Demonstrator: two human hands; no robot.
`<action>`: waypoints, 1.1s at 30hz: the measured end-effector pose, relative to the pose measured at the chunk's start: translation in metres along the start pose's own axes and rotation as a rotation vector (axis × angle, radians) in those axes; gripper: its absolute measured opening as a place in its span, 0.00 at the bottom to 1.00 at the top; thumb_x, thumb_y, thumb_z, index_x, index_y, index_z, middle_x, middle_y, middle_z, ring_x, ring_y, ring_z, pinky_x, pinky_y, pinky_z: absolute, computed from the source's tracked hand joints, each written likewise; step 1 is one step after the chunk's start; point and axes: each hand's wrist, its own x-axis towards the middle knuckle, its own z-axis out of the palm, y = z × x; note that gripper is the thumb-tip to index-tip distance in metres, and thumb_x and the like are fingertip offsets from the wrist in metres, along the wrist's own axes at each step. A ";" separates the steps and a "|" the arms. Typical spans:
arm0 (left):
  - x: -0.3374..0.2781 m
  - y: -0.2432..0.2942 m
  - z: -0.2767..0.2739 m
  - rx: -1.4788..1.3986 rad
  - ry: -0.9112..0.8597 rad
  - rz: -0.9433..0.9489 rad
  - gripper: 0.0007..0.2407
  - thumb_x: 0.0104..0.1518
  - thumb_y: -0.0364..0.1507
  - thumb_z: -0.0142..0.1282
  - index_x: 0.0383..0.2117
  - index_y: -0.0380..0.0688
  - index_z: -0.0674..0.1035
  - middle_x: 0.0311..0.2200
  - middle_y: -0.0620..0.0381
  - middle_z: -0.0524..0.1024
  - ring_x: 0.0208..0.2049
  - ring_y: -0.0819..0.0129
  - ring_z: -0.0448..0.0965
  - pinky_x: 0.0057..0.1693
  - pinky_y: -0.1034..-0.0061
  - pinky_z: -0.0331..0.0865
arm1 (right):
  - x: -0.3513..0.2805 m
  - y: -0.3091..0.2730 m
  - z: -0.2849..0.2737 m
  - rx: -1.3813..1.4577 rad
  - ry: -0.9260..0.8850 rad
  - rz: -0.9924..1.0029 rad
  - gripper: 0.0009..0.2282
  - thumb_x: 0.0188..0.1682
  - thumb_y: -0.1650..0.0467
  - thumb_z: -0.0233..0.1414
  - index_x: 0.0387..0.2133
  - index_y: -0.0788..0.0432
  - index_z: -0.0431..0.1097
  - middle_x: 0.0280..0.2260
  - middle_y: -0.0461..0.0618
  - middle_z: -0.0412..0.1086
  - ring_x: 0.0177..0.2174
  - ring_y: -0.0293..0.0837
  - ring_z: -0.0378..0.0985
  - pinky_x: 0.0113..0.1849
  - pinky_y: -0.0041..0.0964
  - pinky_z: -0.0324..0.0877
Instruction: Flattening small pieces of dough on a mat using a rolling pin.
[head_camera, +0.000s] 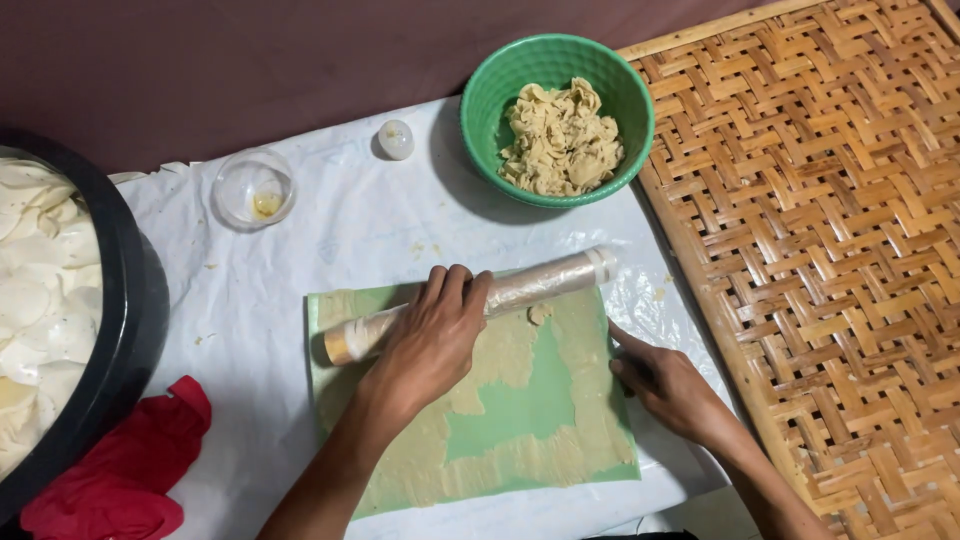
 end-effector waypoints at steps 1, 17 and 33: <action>0.000 -0.001 0.005 -0.007 -0.009 -0.002 0.19 0.56 0.24 0.56 0.54 0.35 0.69 0.39 0.46 0.66 0.42 0.50 0.67 0.45 0.63 0.67 | -0.001 -0.004 -0.001 0.001 -0.008 0.008 0.25 0.50 0.67 0.51 0.64 0.43 0.63 0.28 0.56 0.83 0.34 0.55 0.87 0.43 0.53 0.76; 0.047 -0.032 0.039 -0.048 0.278 -0.114 0.19 0.66 0.42 0.49 0.46 0.34 0.76 0.46 0.38 0.70 0.52 0.42 0.71 0.53 0.54 0.66 | 0.126 -0.070 0.008 -0.685 0.536 -0.561 0.05 0.46 0.68 0.59 0.34 0.54 0.77 0.28 0.44 0.73 0.32 0.44 0.79 0.33 0.36 0.76; 0.008 0.017 0.058 0.095 0.351 -0.151 0.25 0.65 0.35 0.42 0.63 0.25 0.67 0.65 0.29 0.63 0.70 0.41 0.57 0.70 0.40 0.44 | 0.078 -0.069 0.026 -0.520 0.575 -0.575 0.23 0.58 0.68 0.36 0.64 0.70 0.60 0.60 0.73 0.61 0.64 0.67 0.56 0.64 0.53 0.49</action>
